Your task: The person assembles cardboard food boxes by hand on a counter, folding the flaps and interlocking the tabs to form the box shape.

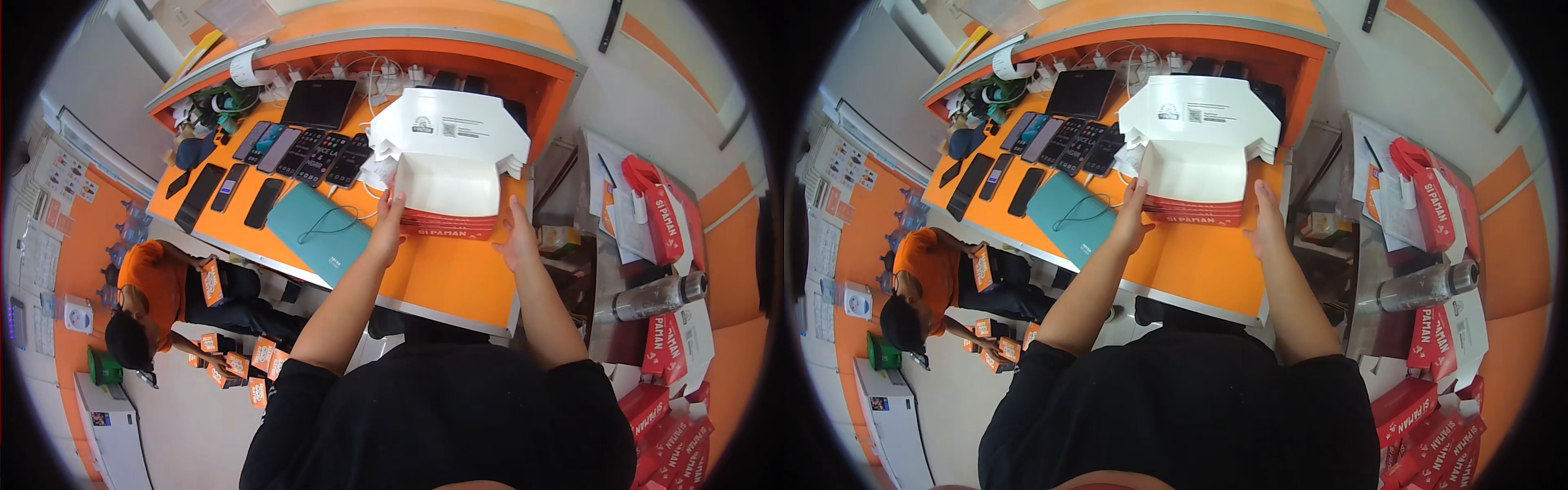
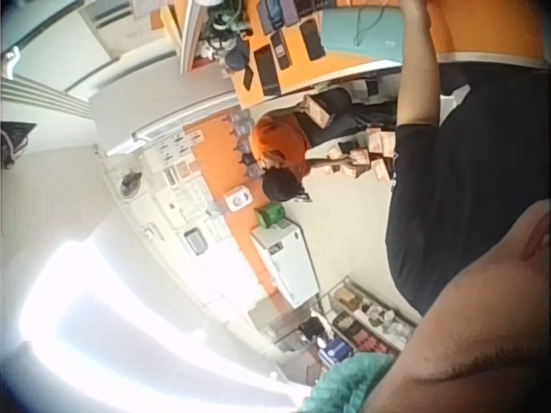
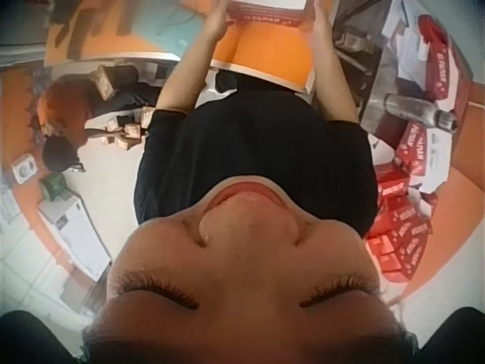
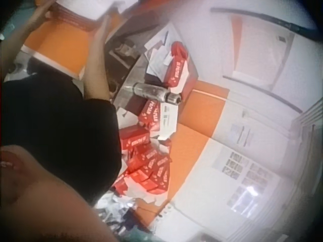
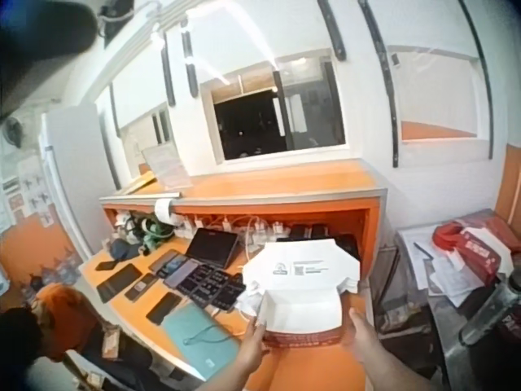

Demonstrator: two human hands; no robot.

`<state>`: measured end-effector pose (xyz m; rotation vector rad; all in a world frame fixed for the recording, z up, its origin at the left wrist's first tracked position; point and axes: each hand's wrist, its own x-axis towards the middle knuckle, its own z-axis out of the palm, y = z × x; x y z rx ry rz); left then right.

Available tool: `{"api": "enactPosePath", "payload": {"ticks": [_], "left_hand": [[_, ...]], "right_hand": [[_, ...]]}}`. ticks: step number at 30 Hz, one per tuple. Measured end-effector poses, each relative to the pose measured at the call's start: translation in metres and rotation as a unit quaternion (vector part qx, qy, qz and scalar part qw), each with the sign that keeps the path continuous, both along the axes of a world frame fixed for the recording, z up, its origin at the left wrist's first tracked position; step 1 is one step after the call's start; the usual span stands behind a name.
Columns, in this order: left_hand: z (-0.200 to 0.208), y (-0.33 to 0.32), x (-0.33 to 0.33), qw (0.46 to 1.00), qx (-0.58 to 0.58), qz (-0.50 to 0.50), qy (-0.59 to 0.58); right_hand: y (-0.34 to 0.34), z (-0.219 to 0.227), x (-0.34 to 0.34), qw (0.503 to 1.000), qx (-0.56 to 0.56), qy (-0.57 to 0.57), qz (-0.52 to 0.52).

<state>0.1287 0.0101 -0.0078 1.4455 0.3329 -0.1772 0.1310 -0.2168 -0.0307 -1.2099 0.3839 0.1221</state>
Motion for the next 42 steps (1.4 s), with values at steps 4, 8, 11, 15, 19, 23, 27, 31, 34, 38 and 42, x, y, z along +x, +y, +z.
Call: {"api": "enactPosePath", "payload": {"ticks": [4,8,11,15,19,23,27,31,34,38,42], "left_hand": [[-0.010,0.001,0.009,0.995,-0.098,-0.025,-0.010],[-0.028,0.003,0.023,0.995,-0.036,0.036,-0.091],[-0.027,0.005,0.029,0.955,0.190,0.037,-0.224],[-0.025,0.016,0.030,0.893,0.344,-0.020,-0.290],[-0.022,0.006,0.030,0.899,0.317,-0.041,-0.300],[-0.065,0.038,0.047,0.854,0.377,-0.031,-0.357],[-0.044,0.031,0.032,0.913,0.247,-0.043,-0.322],[-0.043,0.016,0.029,0.904,0.261,-0.043,-0.335],[-0.029,0.020,0.003,0.838,0.413,-0.037,-0.355],[-0.030,0.039,0.013,0.785,0.467,-0.031,-0.405],[-0.032,0.032,0.016,0.766,0.483,-0.022,-0.425]], "right_hand": [[0.014,0.009,-0.004,0.997,0.027,0.017,0.070],[0.031,0.010,0.000,0.996,0.005,-0.047,0.072],[0.024,-0.011,0.014,0.991,-0.049,-0.108,0.060],[0.031,-0.002,0.009,0.910,-0.358,-0.208,0.041],[0.028,-0.001,0.002,0.888,-0.390,-0.237,0.053],[0.042,-0.009,0.008,0.869,-0.394,-0.299,0.027],[0.032,-0.003,-0.003,0.891,-0.362,-0.274,0.030],[-0.014,0.069,-0.047,0.790,-0.431,-0.434,-0.049],[-0.090,0.111,-0.097,0.579,-0.565,-0.558,-0.185],[-0.197,0.150,-0.144,0.520,-0.613,-0.320,-0.501],[-0.198,0.168,-0.154,0.510,-0.494,-0.477,-0.519]]}}
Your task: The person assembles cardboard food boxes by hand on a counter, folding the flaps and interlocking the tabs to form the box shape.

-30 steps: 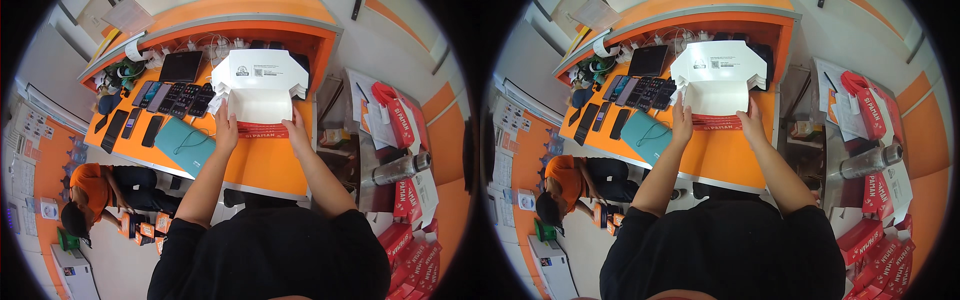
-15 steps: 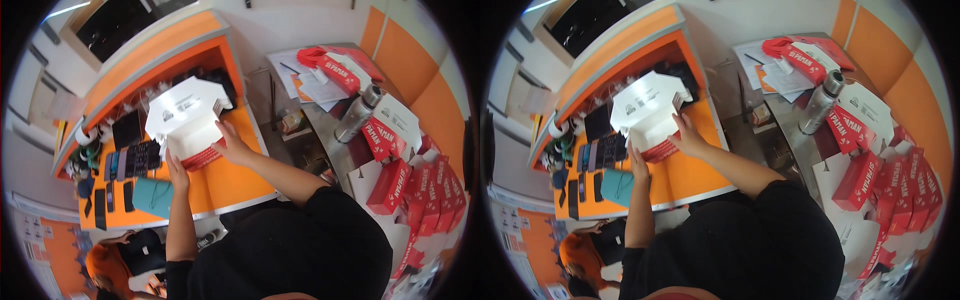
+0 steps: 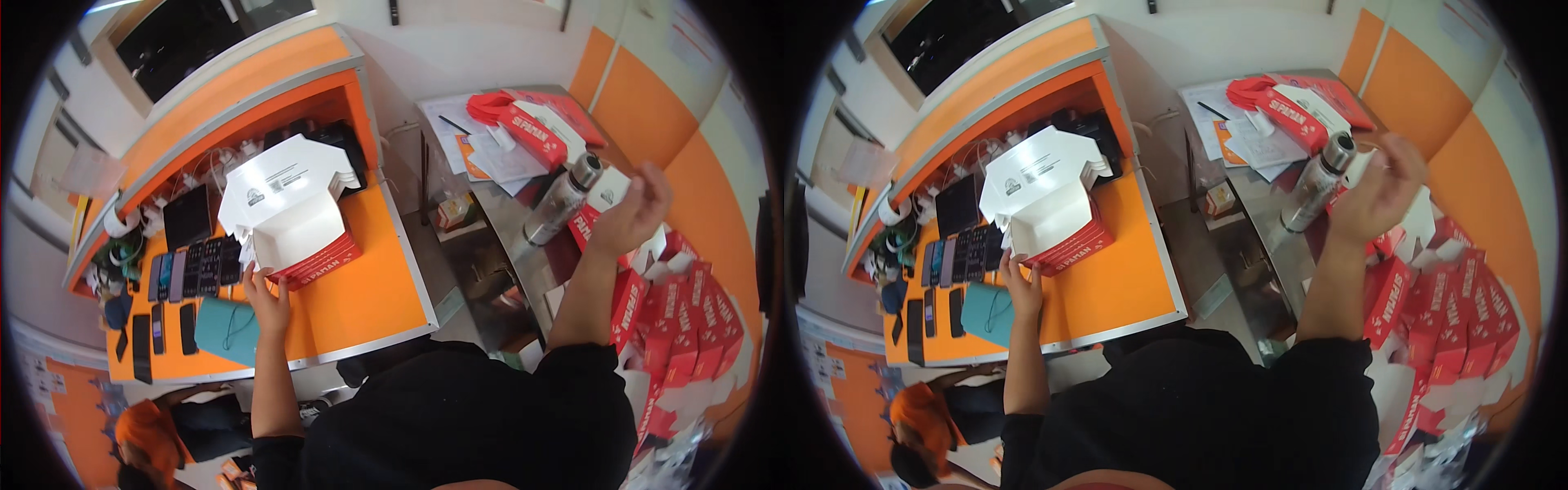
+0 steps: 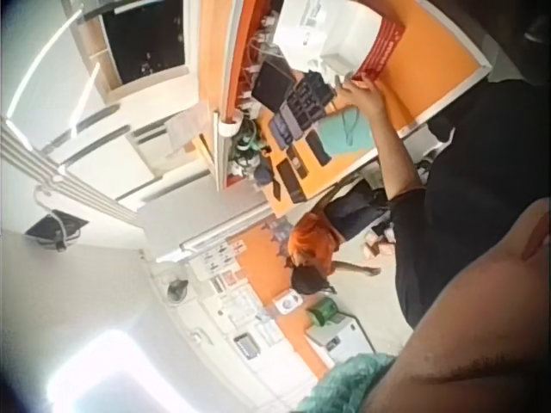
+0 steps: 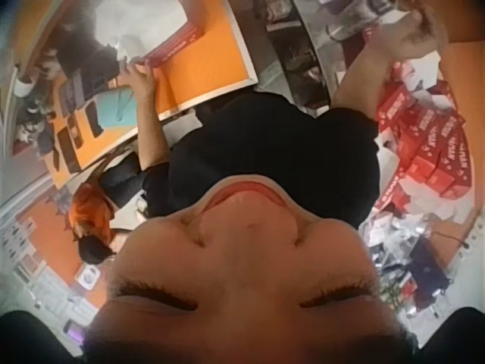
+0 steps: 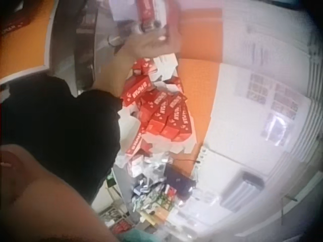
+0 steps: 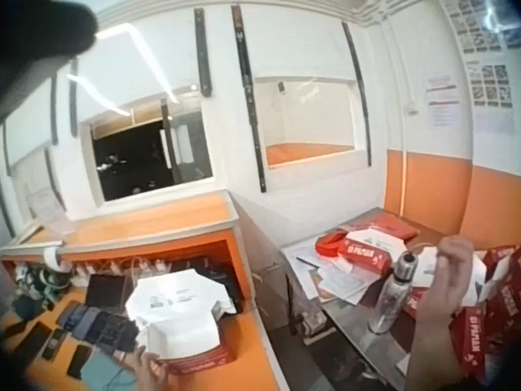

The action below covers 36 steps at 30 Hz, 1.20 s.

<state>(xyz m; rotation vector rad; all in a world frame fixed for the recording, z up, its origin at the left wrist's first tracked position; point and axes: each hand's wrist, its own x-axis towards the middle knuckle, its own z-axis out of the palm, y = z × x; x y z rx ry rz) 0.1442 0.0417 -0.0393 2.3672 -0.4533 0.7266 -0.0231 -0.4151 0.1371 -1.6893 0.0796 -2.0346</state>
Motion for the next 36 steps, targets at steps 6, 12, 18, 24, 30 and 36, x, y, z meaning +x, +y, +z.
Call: {"api": "enactPosePath", "payload": {"ticks": [6,12,18,24,30,36], "left_hand": [[0.007,-0.036,-0.043,0.988,0.129,-0.002,-0.088],[0.052,-0.053,-0.107,0.958,0.239,-0.155,-0.010],[0.037,-0.023,-0.115,0.939,0.323,-0.111,0.046],[0.036,-0.031,-0.110,0.948,0.283,-0.147,0.016],[0.035,-0.036,-0.101,0.937,0.306,-0.166,-0.022],[0.035,-0.049,-0.101,0.944,0.301,-0.131,-0.045]], "right_hand": [[-0.007,-0.029,0.142,0.932,-0.066,0.353,0.054],[-0.216,-0.127,0.209,0.701,-0.069,0.692,-0.155],[-0.196,-0.149,0.225,0.717,0.110,0.667,-0.170],[-0.198,-0.153,0.217,0.752,0.138,0.607,-0.219],[-0.164,-0.116,0.223,0.840,0.232,0.401,-0.281],[-0.079,-0.070,0.214,0.958,0.157,0.073,-0.228]]}}
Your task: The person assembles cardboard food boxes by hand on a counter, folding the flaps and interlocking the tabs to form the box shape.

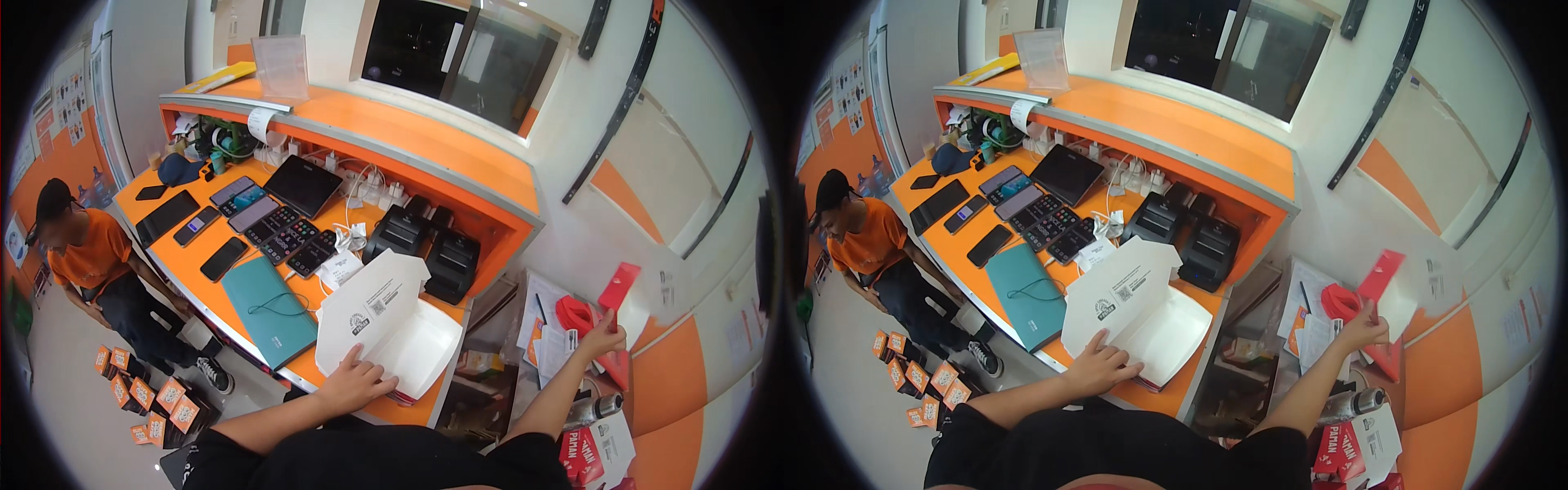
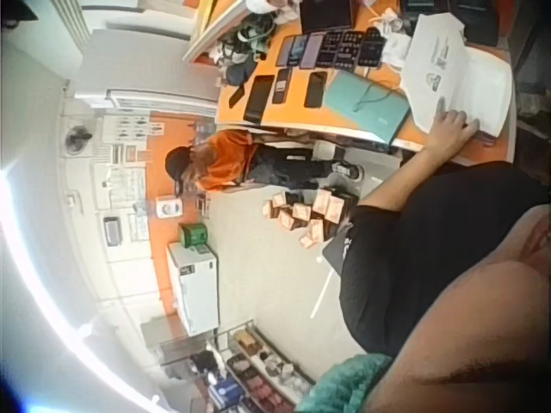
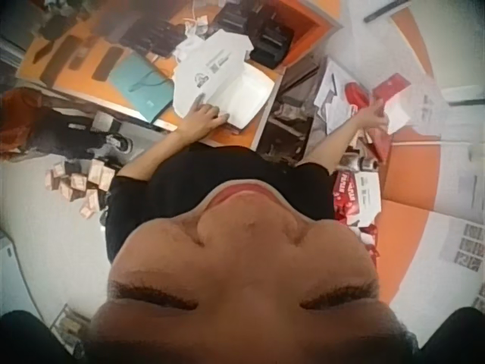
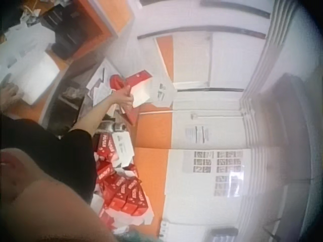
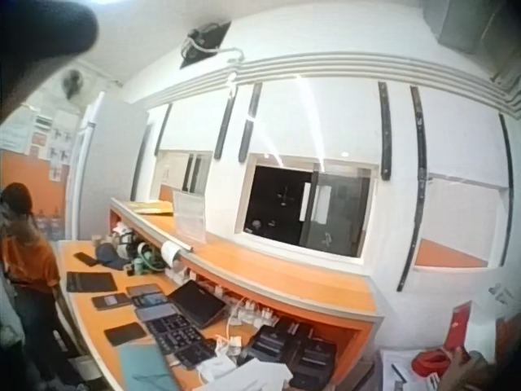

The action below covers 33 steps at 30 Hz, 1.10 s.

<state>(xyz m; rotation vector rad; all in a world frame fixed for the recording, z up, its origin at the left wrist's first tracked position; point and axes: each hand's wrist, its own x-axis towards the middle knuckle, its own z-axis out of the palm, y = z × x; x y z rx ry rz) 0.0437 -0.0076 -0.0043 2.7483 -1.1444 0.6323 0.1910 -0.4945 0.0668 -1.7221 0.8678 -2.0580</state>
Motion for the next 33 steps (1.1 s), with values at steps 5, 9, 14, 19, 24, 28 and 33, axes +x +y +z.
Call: {"api": "enactPosePath", "payload": {"ticks": [5,9,14,19,24,28,33], "left_hand": [[0.000,-0.008,-0.013,0.996,0.020,0.081,-0.036],[0.005,-0.016,-0.018,0.993,0.060,0.103,-0.005],[-0.038,-0.011,0.006,0.987,-0.075,0.115,-0.079],[-0.007,-0.005,0.011,0.988,0.074,0.137,-0.017],[-0.005,-0.006,-0.006,0.979,0.083,0.173,-0.070],[-0.020,-0.014,-0.018,0.978,-0.075,0.188,-0.058],[-0.020,-0.015,-0.027,0.981,-0.102,0.163,-0.036]], "right_hand": [[0.142,0.022,-0.075,0.808,-0.094,0.020,0.581],[0.202,-0.001,-0.112,0.551,-0.015,0.153,0.820],[0.246,0.001,-0.122,0.445,-0.086,0.312,0.835],[0.267,0.005,-0.128,0.558,-0.166,0.375,0.722],[0.290,-0.004,-0.133,0.554,-0.142,0.378,0.728],[0.288,-0.022,-0.131,0.598,-0.198,0.345,0.695],[0.280,-0.017,-0.128,0.593,-0.256,0.347,0.680]]}}
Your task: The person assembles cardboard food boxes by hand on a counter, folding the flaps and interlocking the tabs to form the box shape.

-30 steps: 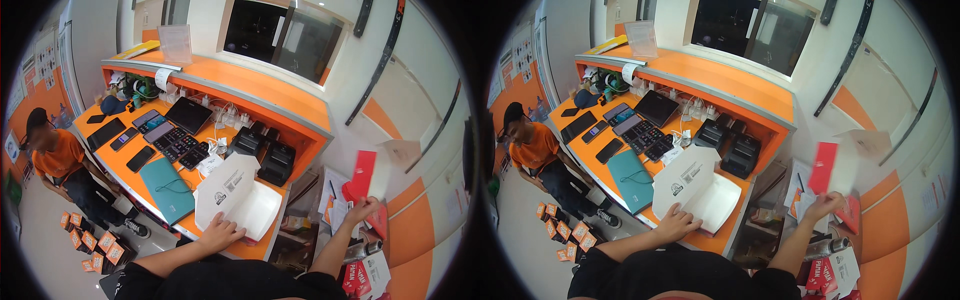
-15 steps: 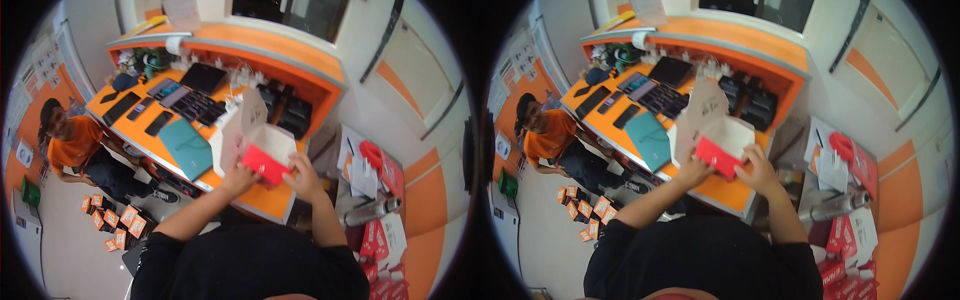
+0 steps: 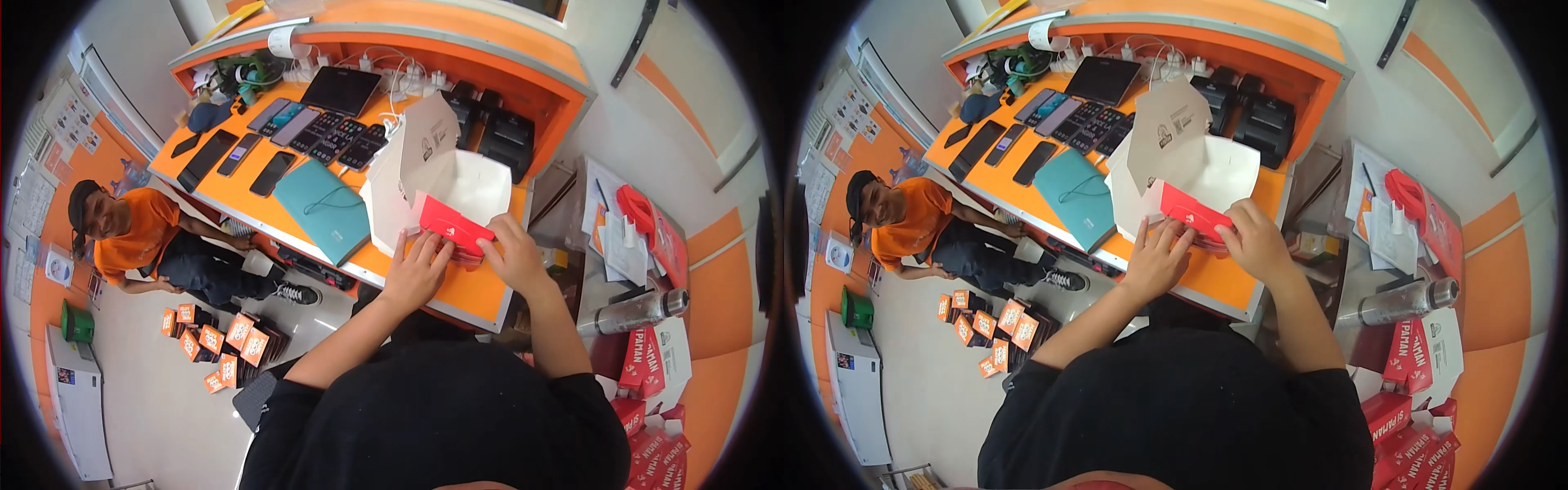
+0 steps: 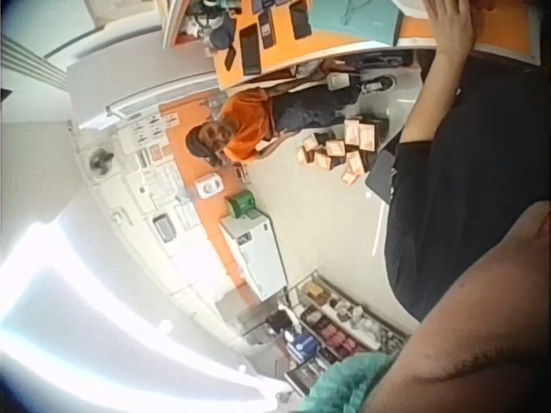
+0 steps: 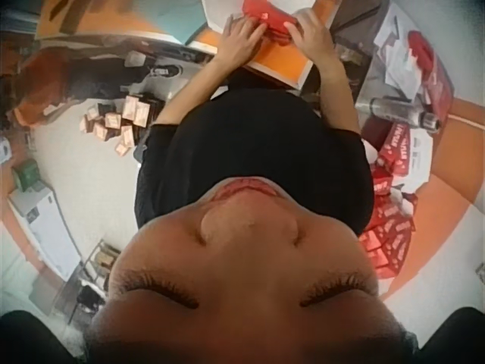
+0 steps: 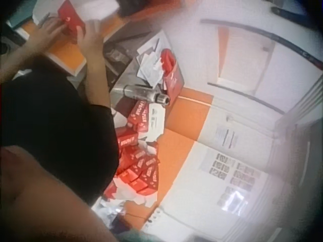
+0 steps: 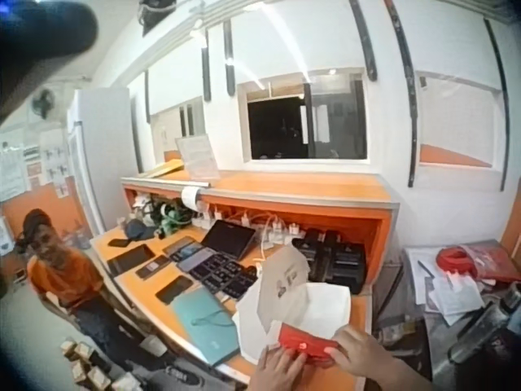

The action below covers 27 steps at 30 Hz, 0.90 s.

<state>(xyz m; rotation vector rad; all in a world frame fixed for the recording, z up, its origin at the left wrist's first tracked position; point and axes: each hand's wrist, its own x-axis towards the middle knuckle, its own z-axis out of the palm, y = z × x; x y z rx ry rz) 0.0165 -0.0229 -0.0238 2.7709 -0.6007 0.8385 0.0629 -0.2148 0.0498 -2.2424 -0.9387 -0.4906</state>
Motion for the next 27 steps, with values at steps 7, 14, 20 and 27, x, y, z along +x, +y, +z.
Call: {"api": "enactPosePath", "payload": {"ticks": [7,14,20,27], "left_hand": [[0.001,0.003,0.009,0.998,-0.035,-0.044,0.007],[0.005,-0.003,0.014,0.988,-0.101,-0.106,0.043],[0.017,-0.014,0.010,0.981,-0.119,-0.132,0.072],[0.013,-0.009,0.015,0.972,-0.170,-0.129,0.098]], "right_hand": [[-0.004,-0.010,0.016,1.000,-0.013,-0.010,-0.001],[-0.003,-0.010,0.012,1.000,-0.005,0.000,0.001],[0.002,-0.005,0.014,0.999,0.009,0.014,-0.047],[0.004,-0.006,0.027,1.000,0.009,0.025,0.015]]}}
